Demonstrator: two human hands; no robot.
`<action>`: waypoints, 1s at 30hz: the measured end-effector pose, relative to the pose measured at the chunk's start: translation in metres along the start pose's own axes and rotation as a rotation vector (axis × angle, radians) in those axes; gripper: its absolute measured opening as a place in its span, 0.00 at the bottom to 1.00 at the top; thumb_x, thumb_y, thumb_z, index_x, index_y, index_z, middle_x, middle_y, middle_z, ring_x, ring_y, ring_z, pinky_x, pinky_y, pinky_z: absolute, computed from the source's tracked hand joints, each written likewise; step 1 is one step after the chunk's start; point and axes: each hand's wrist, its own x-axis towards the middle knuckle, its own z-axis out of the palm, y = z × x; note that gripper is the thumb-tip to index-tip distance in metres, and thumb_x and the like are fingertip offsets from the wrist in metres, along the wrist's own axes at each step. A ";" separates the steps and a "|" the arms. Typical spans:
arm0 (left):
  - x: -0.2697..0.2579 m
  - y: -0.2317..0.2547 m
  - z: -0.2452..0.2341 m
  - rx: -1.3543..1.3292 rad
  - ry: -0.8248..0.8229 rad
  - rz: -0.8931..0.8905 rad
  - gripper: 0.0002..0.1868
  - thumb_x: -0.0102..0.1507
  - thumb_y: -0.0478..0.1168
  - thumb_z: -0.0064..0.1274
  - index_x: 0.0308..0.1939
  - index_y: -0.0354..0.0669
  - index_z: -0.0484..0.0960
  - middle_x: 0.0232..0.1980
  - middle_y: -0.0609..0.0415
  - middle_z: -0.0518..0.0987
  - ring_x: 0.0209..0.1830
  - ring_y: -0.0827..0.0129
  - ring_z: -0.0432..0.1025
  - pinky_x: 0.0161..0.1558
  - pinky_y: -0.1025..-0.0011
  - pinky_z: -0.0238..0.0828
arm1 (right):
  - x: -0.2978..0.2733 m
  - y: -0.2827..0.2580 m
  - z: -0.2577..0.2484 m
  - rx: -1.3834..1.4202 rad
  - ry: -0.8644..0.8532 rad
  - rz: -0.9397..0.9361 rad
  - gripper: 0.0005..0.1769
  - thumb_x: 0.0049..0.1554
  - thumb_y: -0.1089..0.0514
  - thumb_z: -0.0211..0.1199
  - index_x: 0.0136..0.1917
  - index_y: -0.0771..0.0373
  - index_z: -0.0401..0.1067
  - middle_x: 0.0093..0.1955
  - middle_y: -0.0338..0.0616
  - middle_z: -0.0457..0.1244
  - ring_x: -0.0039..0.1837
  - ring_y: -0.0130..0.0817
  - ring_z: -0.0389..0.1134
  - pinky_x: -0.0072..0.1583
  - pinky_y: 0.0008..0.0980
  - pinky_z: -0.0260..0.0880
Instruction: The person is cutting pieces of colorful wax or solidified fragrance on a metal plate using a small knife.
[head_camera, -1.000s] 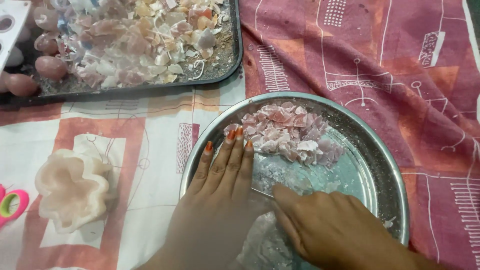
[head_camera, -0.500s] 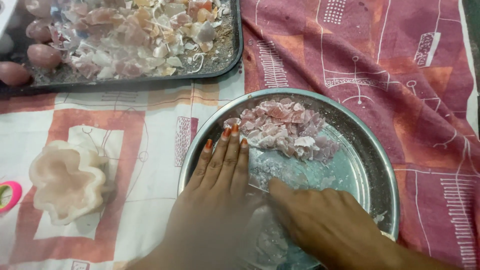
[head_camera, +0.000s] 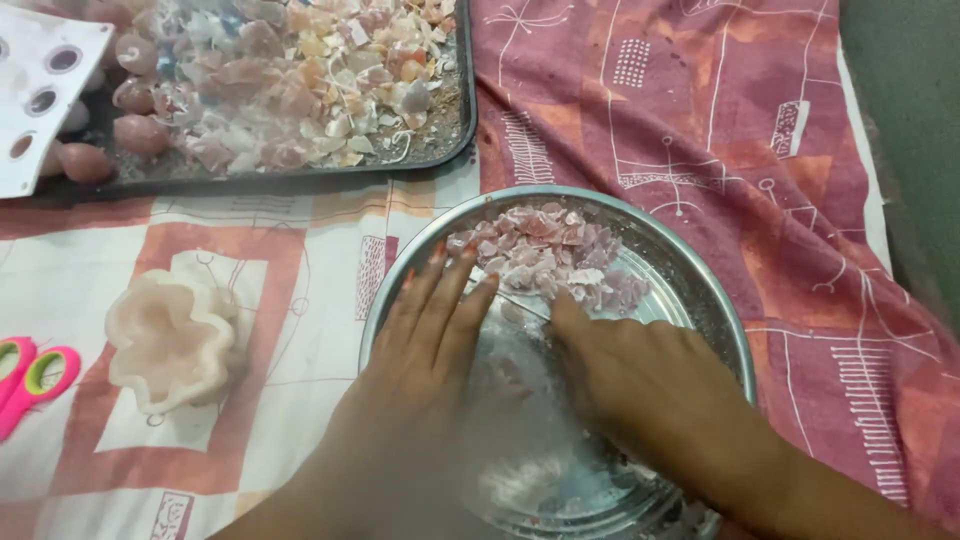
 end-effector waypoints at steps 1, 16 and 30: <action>-0.001 0.000 -0.004 0.006 0.000 0.001 0.39 0.66 0.52 0.51 0.73 0.29 0.61 0.78 0.32 0.58 0.80 0.39 0.48 0.76 0.48 0.44 | -0.001 0.005 0.007 0.003 0.004 -0.004 0.19 0.63 0.51 0.53 0.66 0.55 0.59 0.34 0.52 0.69 0.40 0.54 0.72 0.44 0.55 0.70; 0.028 -0.011 -0.006 0.001 -0.105 -0.125 0.15 0.57 0.52 0.64 0.33 0.46 0.82 0.34 0.55 0.78 0.39 0.60 0.73 0.40 0.62 0.72 | -0.005 0.014 0.018 0.648 0.232 -0.250 0.14 0.64 0.55 0.49 0.61 0.62 0.62 0.41 0.58 0.69 0.42 0.57 0.73 0.44 0.49 0.72; 0.017 -0.019 -0.023 -0.022 -0.107 0.177 0.20 0.43 0.50 0.58 0.37 0.50 0.86 0.37 0.57 0.76 0.39 0.62 0.71 0.41 0.65 0.68 | 0.002 0.007 0.038 0.490 0.009 -0.207 0.11 0.61 0.53 0.51 0.54 0.60 0.62 0.26 0.55 0.66 0.29 0.57 0.70 0.34 0.52 0.70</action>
